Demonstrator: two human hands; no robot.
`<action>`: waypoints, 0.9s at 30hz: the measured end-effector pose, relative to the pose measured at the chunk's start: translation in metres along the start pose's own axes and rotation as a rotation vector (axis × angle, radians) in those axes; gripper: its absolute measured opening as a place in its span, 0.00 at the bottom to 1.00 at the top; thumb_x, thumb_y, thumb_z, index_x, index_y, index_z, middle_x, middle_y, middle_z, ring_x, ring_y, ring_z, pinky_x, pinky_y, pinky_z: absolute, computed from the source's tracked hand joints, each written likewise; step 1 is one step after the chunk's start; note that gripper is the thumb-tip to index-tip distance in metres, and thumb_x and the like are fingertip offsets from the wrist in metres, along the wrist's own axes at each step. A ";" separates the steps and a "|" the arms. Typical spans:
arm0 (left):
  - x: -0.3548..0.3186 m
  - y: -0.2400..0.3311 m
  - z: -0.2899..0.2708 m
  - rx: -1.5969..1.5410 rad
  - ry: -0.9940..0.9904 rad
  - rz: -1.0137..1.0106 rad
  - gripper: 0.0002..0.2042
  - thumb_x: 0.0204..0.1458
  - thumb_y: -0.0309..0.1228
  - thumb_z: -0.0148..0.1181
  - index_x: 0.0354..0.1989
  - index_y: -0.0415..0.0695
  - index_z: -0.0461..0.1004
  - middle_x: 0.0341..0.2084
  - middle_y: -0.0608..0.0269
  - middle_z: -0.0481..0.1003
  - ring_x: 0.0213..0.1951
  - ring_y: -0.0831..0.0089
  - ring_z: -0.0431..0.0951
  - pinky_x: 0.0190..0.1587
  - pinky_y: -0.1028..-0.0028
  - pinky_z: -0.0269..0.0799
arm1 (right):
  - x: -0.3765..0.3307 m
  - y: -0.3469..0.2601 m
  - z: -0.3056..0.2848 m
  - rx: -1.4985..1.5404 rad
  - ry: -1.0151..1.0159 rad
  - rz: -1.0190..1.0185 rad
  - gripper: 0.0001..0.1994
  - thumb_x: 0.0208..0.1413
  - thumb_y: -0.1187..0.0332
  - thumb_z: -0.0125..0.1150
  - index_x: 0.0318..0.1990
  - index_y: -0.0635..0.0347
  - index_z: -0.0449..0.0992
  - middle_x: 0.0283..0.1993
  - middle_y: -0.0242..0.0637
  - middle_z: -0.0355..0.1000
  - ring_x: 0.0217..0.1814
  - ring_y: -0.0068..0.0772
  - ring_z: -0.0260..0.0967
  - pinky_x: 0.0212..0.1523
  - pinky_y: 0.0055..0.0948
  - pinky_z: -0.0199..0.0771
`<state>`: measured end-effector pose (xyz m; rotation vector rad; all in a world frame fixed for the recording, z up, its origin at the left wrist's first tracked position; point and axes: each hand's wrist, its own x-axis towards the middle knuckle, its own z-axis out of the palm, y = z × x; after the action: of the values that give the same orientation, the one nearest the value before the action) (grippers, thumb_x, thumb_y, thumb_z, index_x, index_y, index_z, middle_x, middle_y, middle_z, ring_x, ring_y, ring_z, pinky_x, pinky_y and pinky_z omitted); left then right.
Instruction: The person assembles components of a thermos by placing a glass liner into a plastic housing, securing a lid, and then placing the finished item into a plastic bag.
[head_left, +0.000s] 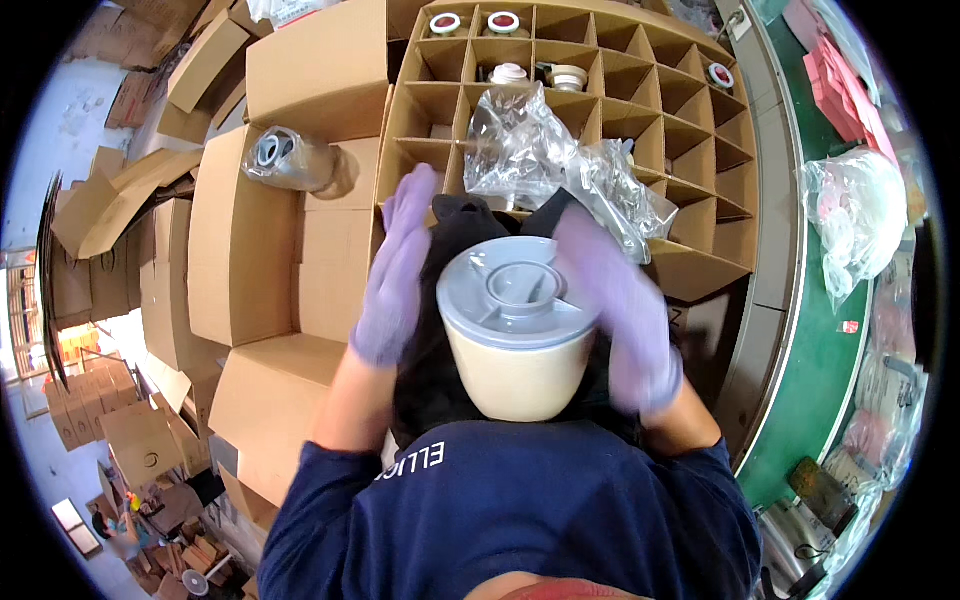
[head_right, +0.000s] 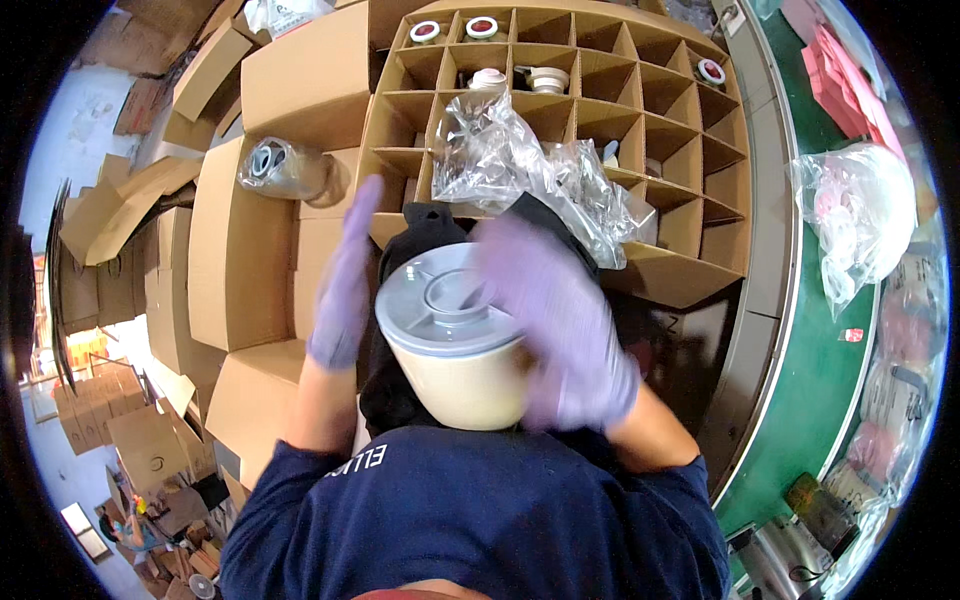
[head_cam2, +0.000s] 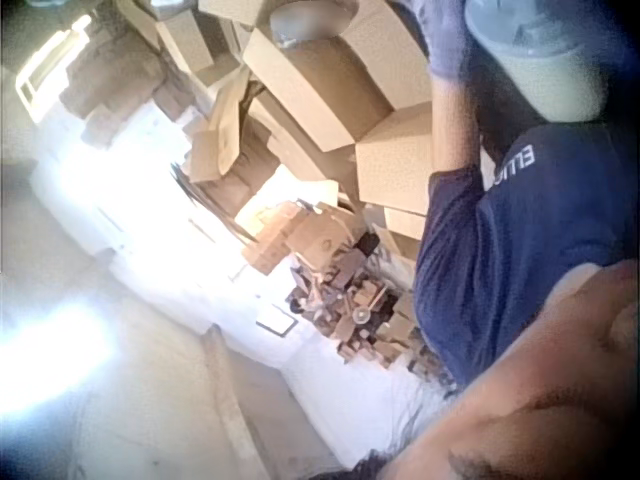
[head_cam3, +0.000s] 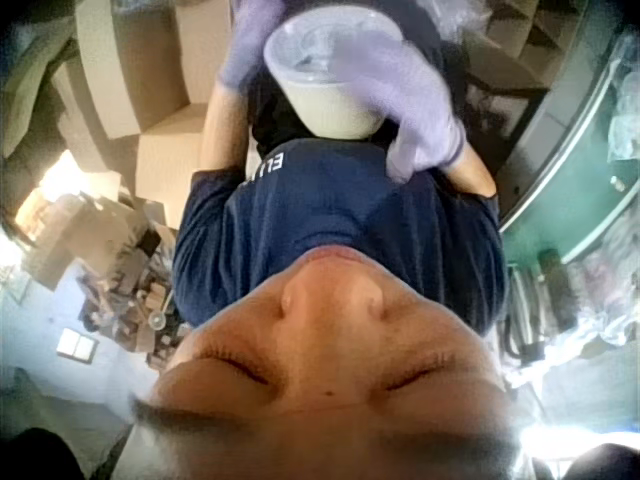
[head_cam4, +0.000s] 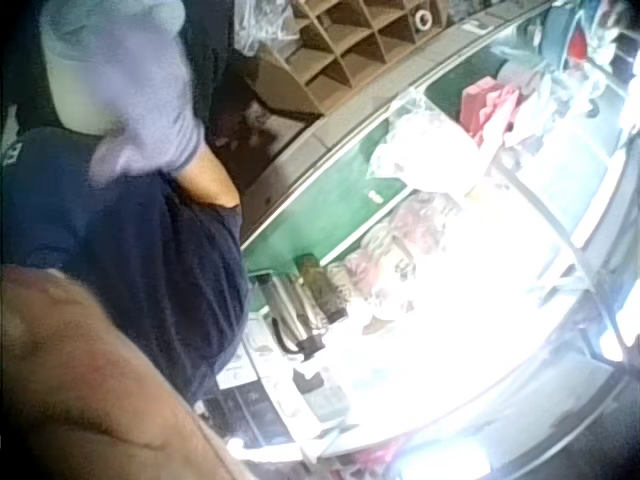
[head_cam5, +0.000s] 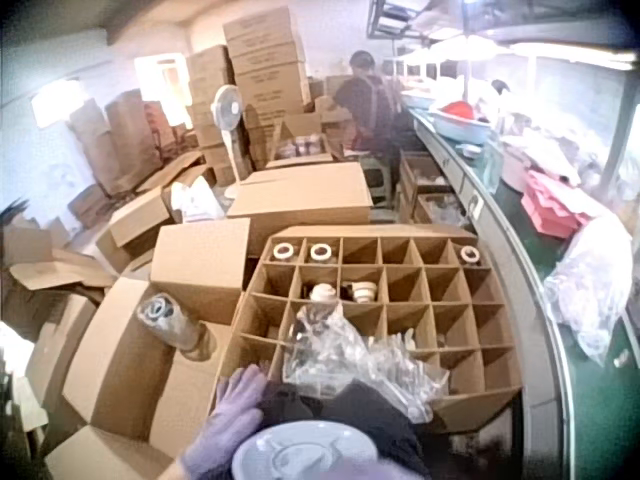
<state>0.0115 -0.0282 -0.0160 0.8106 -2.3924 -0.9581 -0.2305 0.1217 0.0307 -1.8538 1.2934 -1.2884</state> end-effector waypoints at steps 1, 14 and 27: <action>0.000 0.020 -0.003 -0.040 -0.046 0.055 0.28 0.65 0.41 0.39 0.69 0.37 0.63 0.72 0.44 0.55 0.76 0.49 0.47 0.75 0.55 0.30 | -0.002 0.021 0.009 0.183 0.061 0.184 0.46 0.64 0.30 0.31 0.65 0.67 0.68 0.67 0.56 0.66 0.70 0.60 0.63 0.72 0.47 0.57; -0.011 0.004 -0.005 -0.139 -0.069 -0.055 0.27 0.65 0.37 0.38 0.72 0.40 0.59 0.74 0.46 0.53 0.76 0.51 0.46 0.75 0.52 0.28 | -0.001 -0.014 0.004 -0.018 -0.150 -0.207 0.54 0.55 0.21 0.29 0.65 0.68 0.67 0.67 0.59 0.65 0.69 0.58 0.64 0.71 0.51 0.59; 0.001 0.020 -0.010 -0.211 -0.158 0.083 0.26 0.63 0.38 0.41 0.67 0.40 0.66 0.71 0.43 0.58 0.75 0.50 0.49 0.74 0.52 0.30 | 0.005 0.003 0.008 0.004 -0.110 0.146 0.50 0.61 0.26 0.30 0.67 0.69 0.64 0.67 0.58 0.64 0.70 0.62 0.62 0.72 0.47 0.57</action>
<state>0.0091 -0.0218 0.0051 0.5723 -2.3818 -1.2555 -0.2241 0.1151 0.0276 -1.7662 1.3392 -1.0974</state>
